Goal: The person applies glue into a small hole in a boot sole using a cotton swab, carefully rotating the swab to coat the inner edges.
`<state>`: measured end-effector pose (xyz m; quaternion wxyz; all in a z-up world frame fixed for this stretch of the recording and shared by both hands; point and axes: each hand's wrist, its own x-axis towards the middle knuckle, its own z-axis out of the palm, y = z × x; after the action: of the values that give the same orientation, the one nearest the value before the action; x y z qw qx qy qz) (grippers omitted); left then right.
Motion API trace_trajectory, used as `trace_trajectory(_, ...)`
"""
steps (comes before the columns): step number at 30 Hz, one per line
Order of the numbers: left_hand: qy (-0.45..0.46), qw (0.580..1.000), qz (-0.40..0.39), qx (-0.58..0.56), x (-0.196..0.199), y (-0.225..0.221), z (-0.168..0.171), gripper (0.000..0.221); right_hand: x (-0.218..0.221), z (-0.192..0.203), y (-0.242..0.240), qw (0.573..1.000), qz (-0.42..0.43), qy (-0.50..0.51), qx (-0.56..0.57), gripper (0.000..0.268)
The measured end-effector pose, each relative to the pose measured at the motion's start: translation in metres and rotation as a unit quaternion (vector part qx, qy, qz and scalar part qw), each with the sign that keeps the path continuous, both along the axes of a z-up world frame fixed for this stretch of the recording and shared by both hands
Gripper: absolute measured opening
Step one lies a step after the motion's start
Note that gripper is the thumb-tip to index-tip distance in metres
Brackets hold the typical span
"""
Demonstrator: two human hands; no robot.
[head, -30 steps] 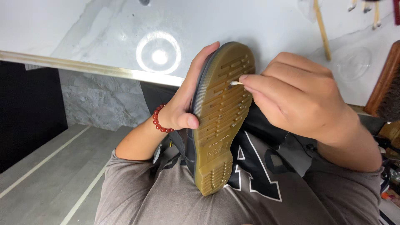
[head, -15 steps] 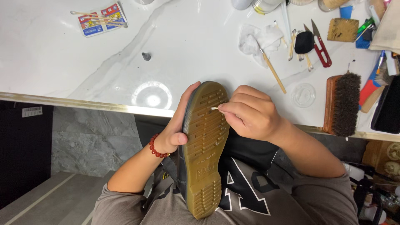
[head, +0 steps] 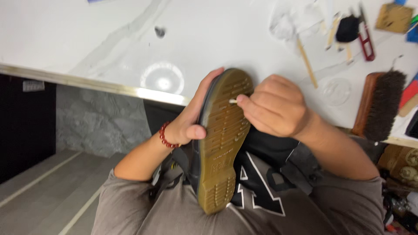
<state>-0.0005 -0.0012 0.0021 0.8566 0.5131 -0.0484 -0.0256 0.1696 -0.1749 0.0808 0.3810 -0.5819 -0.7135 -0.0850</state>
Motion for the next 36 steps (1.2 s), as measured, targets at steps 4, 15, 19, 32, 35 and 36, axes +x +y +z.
trace_trajectory(4, -0.002, 1.000, 0.005, 0.010, -0.002, -0.002, -0.009, 0.130, 0.007, -0.010, 0.000, 1.000, 0.015, 0.002, 0.010, 0.020)
trace_trajectory(15, -0.007, 1.000, -0.006, -0.026, 0.003, -0.005, -0.010, 0.131, 0.010, 0.002, 0.006, 0.999, 0.032, -0.006, -0.004, 0.012)
trace_trajectory(19, 0.008, 0.999, -0.013, -0.041, 0.004, -0.005, -0.008, 0.133, 0.012, 0.003, 0.007, 0.999, 0.043, 0.005, -0.002, 0.009)
trace_trajectory(32, -0.013, 0.998, -0.009, -0.060, 0.006, -0.005, -0.020, 0.133, 0.017, 0.010, 0.006, 0.998, 0.049, -0.008, -0.036, 0.006)
trace_trajectory(35, 0.000, 0.998, -0.002, -0.062, 0.000, -0.007, -0.017, 0.133, 0.010, 0.008, 0.004, 0.998, 0.044, -0.007, -0.039, 0.007)
trace_trajectory(36, 0.007, 0.998, -0.003, -0.059, 0.001, -0.006, -0.016, 0.133, 0.010, 0.007, 0.003, 0.998, 0.041, -0.009, -0.039, 0.007)
